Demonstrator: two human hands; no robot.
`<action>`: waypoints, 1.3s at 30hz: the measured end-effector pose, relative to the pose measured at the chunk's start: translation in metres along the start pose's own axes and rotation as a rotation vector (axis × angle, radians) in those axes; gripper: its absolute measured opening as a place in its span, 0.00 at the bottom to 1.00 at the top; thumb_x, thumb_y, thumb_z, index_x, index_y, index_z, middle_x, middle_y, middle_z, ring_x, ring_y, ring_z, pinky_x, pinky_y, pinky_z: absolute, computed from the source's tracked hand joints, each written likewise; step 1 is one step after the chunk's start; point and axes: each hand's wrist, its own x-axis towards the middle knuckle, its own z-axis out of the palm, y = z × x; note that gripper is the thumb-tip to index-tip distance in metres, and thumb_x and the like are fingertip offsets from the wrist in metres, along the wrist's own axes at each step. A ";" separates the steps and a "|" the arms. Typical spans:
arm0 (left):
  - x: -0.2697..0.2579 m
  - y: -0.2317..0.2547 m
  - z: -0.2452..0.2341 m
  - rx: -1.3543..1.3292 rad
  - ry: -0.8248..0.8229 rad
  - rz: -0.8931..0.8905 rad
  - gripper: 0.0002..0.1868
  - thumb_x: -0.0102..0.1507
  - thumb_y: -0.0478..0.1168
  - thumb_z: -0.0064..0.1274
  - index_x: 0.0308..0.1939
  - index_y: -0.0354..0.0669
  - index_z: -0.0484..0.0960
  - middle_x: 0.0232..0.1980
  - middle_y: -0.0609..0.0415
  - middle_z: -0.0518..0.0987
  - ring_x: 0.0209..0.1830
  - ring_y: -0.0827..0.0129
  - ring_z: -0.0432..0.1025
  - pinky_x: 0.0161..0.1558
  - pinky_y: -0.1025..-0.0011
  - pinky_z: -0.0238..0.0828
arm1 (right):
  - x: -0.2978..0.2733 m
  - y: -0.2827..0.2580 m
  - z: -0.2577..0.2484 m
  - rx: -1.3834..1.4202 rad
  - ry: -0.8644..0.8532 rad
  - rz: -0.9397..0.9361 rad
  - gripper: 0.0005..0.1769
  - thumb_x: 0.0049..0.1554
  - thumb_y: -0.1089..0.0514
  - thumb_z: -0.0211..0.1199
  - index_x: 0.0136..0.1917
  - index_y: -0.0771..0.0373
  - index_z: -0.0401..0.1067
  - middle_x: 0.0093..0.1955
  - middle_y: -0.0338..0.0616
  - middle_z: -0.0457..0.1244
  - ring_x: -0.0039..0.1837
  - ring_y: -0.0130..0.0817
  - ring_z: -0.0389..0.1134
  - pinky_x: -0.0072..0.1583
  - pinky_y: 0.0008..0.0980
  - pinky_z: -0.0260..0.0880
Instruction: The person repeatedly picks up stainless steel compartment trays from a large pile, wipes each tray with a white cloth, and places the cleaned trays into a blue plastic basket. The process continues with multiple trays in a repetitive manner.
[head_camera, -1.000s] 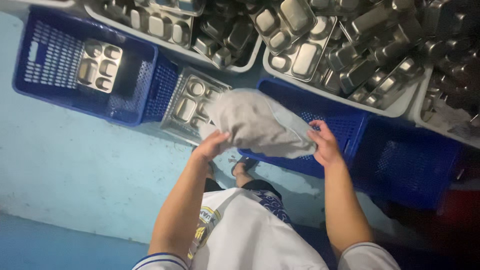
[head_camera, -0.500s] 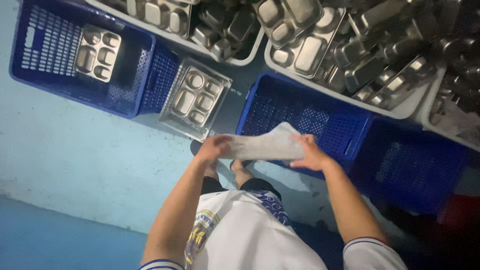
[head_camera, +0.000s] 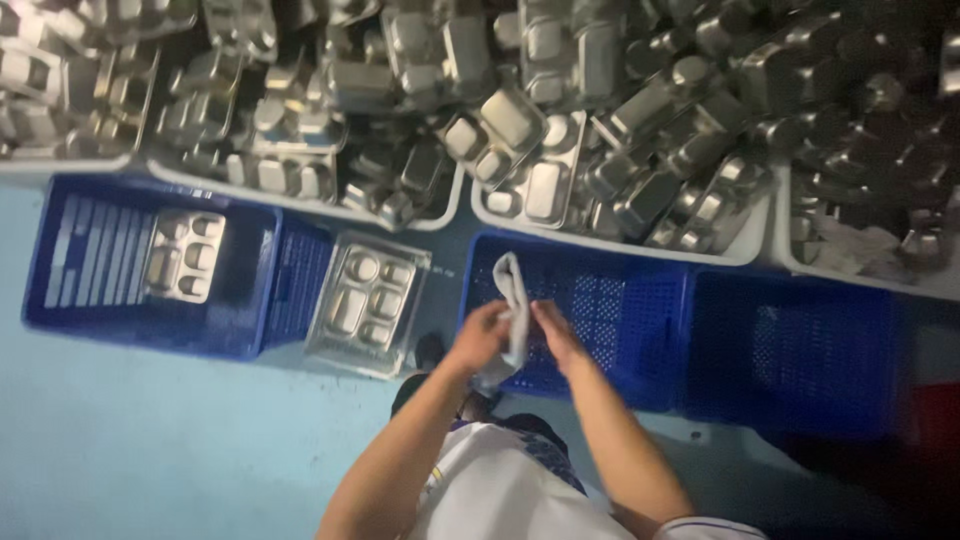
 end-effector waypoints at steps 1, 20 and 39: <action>0.001 0.009 0.016 0.136 -0.076 0.080 0.21 0.60 0.38 0.51 0.58 0.40 0.78 0.48 0.46 0.85 0.48 0.59 0.80 0.51 0.62 0.75 | 0.008 0.004 0.003 0.231 -0.033 0.175 0.37 0.61 0.31 0.52 0.62 0.66 0.72 0.54 0.51 0.70 0.54 0.41 0.71 0.58 0.43 0.70; 0.459 0.129 -0.135 -0.116 0.202 0.086 0.35 0.57 0.38 0.58 0.68 0.37 0.66 0.61 0.43 0.77 0.58 0.58 0.74 0.58 0.62 0.74 | 0.235 -0.206 -0.031 0.976 0.318 -0.453 0.34 0.59 0.35 0.54 0.70 0.58 0.67 0.66 0.50 0.64 0.67 0.51 0.65 0.68 0.56 0.63; 0.656 0.251 -0.080 1.038 -0.035 -0.009 0.39 0.58 0.64 0.53 0.69 0.53 0.71 0.68 0.40 0.70 0.71 0.44 0.62 0.65 0.42 0.51 | 0.241 -0.195 -0.032 0.984 0.642 -0.403 0.32 0.53 0.47 0.59 0.69 0.60 0.67 0.62 0.48 0.65 0.61 0.47 0.68 0.61 0.49 0.70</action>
